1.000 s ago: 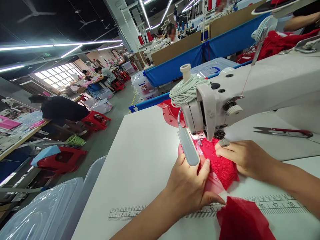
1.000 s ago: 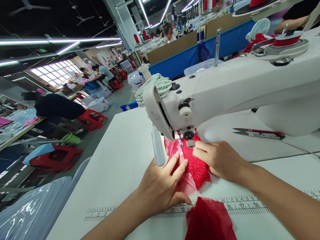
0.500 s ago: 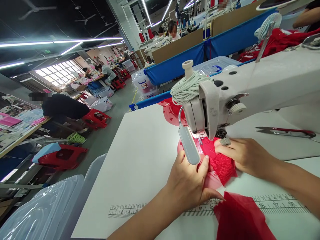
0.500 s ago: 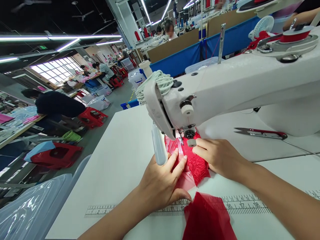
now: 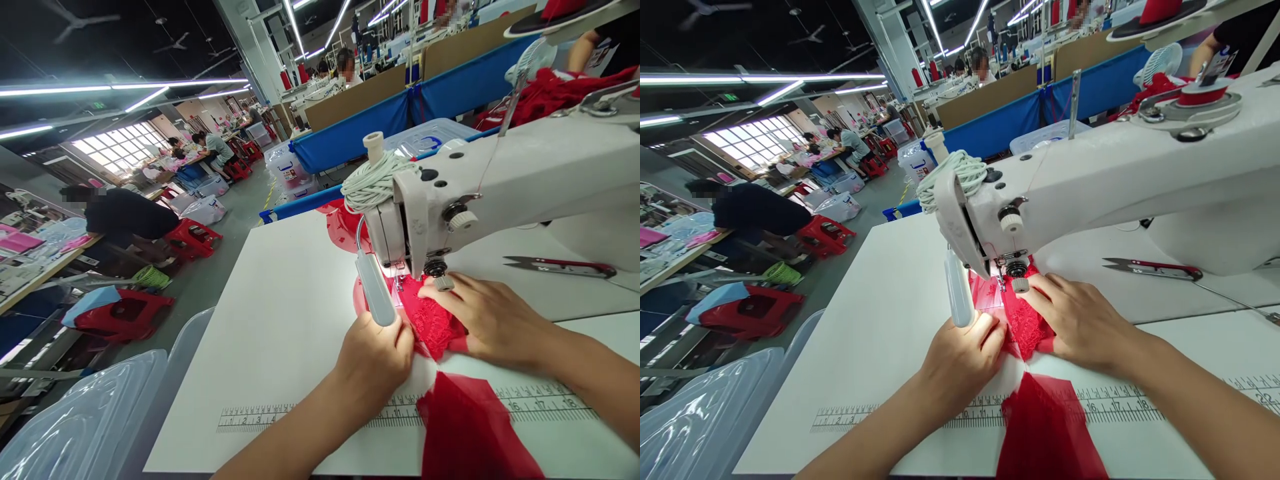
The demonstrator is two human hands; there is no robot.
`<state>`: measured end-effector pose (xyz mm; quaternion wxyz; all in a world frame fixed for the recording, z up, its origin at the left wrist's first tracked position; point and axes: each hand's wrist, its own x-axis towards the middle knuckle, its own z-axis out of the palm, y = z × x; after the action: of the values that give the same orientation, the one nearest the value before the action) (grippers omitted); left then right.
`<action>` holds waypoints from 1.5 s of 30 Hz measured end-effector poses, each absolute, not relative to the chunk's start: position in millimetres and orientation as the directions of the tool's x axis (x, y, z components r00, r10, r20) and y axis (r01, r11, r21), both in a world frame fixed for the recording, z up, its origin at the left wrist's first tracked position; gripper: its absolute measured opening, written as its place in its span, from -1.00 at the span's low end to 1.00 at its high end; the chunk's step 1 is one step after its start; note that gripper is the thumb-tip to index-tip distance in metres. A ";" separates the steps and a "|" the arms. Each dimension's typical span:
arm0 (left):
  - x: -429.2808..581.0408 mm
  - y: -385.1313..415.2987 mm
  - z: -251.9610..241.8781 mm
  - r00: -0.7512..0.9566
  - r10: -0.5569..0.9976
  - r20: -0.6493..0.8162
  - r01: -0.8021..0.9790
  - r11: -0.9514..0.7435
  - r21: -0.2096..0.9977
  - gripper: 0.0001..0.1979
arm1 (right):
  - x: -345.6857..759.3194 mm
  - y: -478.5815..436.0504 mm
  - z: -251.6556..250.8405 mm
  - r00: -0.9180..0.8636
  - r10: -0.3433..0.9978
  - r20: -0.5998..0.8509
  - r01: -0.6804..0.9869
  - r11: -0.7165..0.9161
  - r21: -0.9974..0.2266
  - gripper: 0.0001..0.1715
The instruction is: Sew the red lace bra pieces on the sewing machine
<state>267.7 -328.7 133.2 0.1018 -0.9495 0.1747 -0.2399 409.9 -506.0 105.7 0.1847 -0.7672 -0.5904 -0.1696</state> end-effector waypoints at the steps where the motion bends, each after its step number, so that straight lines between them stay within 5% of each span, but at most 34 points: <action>1: 268.4 -329.0 132.3 0.808 -0.390 0.441 -0.279 -0.913 -0.297 -0.75 | 406.7 -506.3 106.4 0.230 0.843 0.487 0.971 -0.233 -0.056 -0.65; 5: 272.1 -325.0 128.1 0.807 -0.370 0.461 -0.310 -0.929 -0.204 -0.70 | 394.4 -503.9 102.1 0.136 0.831 0.539 0.987 -0.161 -0.001 -0.69; 8: 279.9 -318.3 127.0 0.874 -0.188 0.448 -0.319 -0.917 0.238 -0.75 | 391.1 -497.2 99.5 0.158 0.795 0.585 0.987 -0.149 -0.064 -0.77; 10: 287.8 -312.6 126.2 0.916 -0.022 0.401 -0.243 -0.824 0.511 -0.79 | 393.6 -491.9 100.8 0.292 0.733 0.614 0.955 -0.185 -0.232 -0.76; 12: 295.7 -307.5 124.7 0.931 0.093 0.354 -0.163 -0.761 0.628 -0.81 | 398.1 -487.4 103.6 0.458 0.672 0.582 0.873 -0.217 -0.436 -0.70; 15: 303.1 -304.8 123.1 0.934 0.168 0.314 -0.103 -0.716 0.690 -0.85 | 403.2 -484.1 107.7 0.579 0.644 0.500 0.774 -0.241 -0.586 -0.61; 19: 302.9 -312.2 125.0 0.952 0.155 0.266 -0.105 -0.647 0.755 -0.78 | 403.1 -484.0 109.8 0.584 0.646 0.492 0.768 -0.243 -0.593 -0.62; 24: 298.3 -320.5 124.9 0.957 0.144 0.253 -0.120 -0.595 0.795 -0.92 | 398.8 -486.6 106.9 0.448 0.666 0.596 0.883 -0.228 -0.410 -0.78; 29: 295.4 -317.1 121.4 0.974 0.142 0.176 -0.069 -0.556 0.828 -0.75 | 401.0 -494.7 104.9 0.357 0.609 0.708 0.928 -0.319 -0.194 -0.74; 33: 294.9 -314.9 123.8 0.990 0.107 0.091 -0.021 -0.525 0.851 -0.70 | 401.4 -499.4 105.3 0.348 0.525 0.777 0.934 -0.262 -0.242 -0.59; 39: 295.5 -313.0 134.3 0.992 0.043 0.115 -0.072 -0.561 0.825 -0.68 | 397.4 -492.3 107.5 0.280 0.703 0.653 0.957 -0.153 -0.246 -0.86; 45: 295.5 -311.2 148.7 0.999 -0.023 0.041 -0.047 -0.531 0.846 -0.83 | 401.8 -487.8 107.0 0.415 0.634 0.653 0.897 -0.163 -0.411 -0.63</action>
<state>295.5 -311.2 148.7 -0.4840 -0.8748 0.0201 -0.0125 401.8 -487.8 107.0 0.3923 -0.7439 -0.5145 -0.1675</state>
